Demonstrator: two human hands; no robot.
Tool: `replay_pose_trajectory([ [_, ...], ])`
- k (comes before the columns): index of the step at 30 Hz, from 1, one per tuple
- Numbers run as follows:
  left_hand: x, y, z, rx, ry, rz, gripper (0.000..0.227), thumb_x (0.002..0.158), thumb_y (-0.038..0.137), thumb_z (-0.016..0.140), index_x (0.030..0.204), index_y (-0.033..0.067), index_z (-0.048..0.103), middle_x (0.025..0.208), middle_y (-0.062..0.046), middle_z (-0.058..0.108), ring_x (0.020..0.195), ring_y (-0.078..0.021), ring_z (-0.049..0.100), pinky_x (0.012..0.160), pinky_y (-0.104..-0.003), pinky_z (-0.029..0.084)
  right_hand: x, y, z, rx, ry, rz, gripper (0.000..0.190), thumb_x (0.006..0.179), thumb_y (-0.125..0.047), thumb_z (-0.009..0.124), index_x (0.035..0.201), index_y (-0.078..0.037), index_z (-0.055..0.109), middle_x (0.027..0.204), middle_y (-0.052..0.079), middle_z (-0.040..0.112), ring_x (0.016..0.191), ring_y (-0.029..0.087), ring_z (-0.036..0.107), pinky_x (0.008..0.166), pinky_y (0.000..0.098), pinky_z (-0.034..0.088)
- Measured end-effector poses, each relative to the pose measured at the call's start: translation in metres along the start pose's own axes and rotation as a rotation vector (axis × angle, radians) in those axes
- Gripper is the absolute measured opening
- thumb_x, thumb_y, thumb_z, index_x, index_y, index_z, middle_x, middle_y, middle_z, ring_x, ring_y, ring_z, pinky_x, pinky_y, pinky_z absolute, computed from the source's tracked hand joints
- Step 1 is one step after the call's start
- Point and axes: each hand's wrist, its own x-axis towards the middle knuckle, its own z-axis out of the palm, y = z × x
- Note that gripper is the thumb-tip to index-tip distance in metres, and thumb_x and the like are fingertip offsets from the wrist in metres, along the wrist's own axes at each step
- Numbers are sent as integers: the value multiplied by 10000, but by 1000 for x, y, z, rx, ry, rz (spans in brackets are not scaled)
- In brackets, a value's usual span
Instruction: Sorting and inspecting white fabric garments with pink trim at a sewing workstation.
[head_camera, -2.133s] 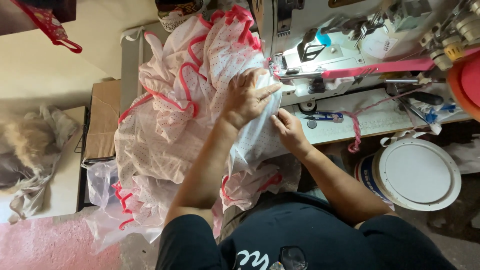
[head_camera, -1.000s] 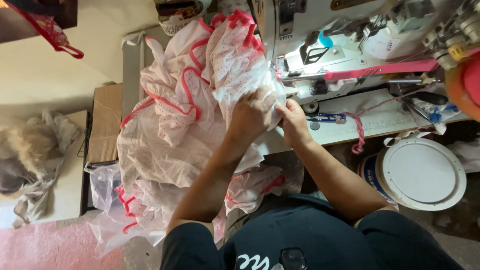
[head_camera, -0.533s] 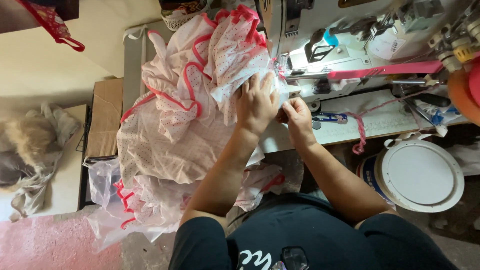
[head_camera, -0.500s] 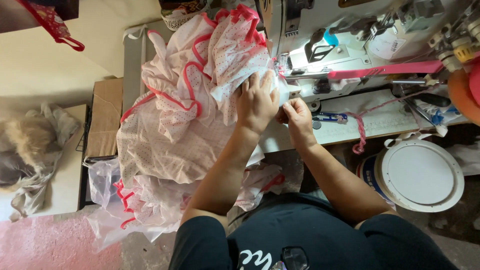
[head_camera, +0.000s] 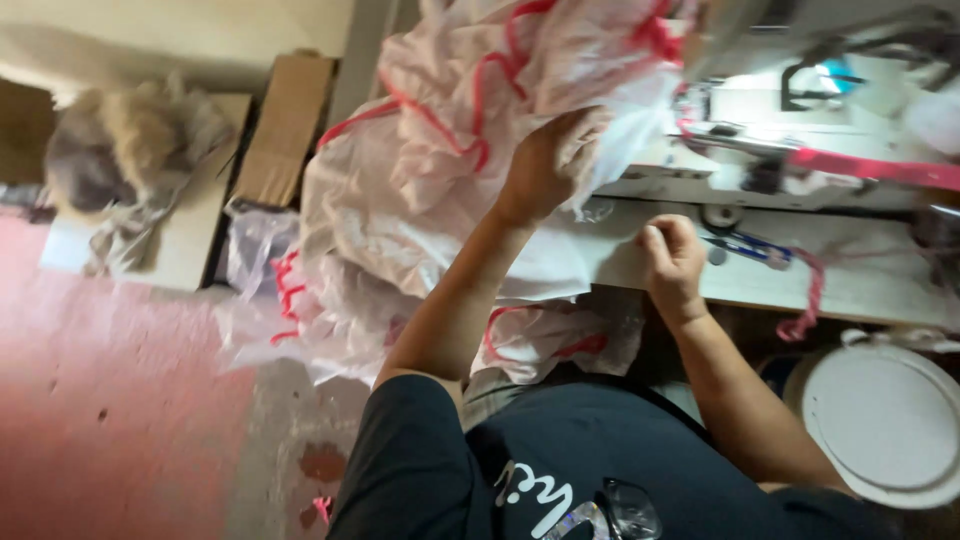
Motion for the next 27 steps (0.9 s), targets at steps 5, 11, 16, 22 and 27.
replay_pose_trajectory([
  [5,-38,-37,-80,363,82,-539,926,877,321,782,1586,344,186,1713,-126,-88,1592,-315,-38,1284,-605,136,-7,11,17,-220,-139,-178,49,1006,-3,577,1039,-13,612,981,135,639,879,283,599,803,380,473],
  [11,5,-50,-83,451,-363,-735,1006,942,359,628,1623,330,-112,1687,-258,-187,1514,-486,-210,1098,-828,84,-1,-56,90,-340,-546,-479,426,938,-196,645,1320,-25,559,1270,185,597,1100,371,590,896,473,479],
  [16,17,-138,-36,632,-97,-580,940,761,428,718,1562,274,252,1118,-148,670,1075,-373,593,934,-540,454,-4,-55,106,-682,-449,-614,417,937,-298,637,1307,-106,627,1231,116,653,1043,329,578,871,440,452],
  [22,45,-117,-91,214,-148,-919,407,822,103,525,1222,159,575,857,-84,747,752,-257,690,653,-406,522,-2,-40,99,-831,-387,-449,542,910,-406,643,1338,-75,637,1135,175,653,1017,393,576,858,493,454],
  [27,40,-103,-125,-139,54,-1038,463,671,89,543,1076,167,753,785,6,730,579,-81,587,513,-232,457,-10,-59,111,-987,-507,-184,866,870,-632,581,1535,-87,479,1254,274,595,1146,483,499,913,574,423],
])
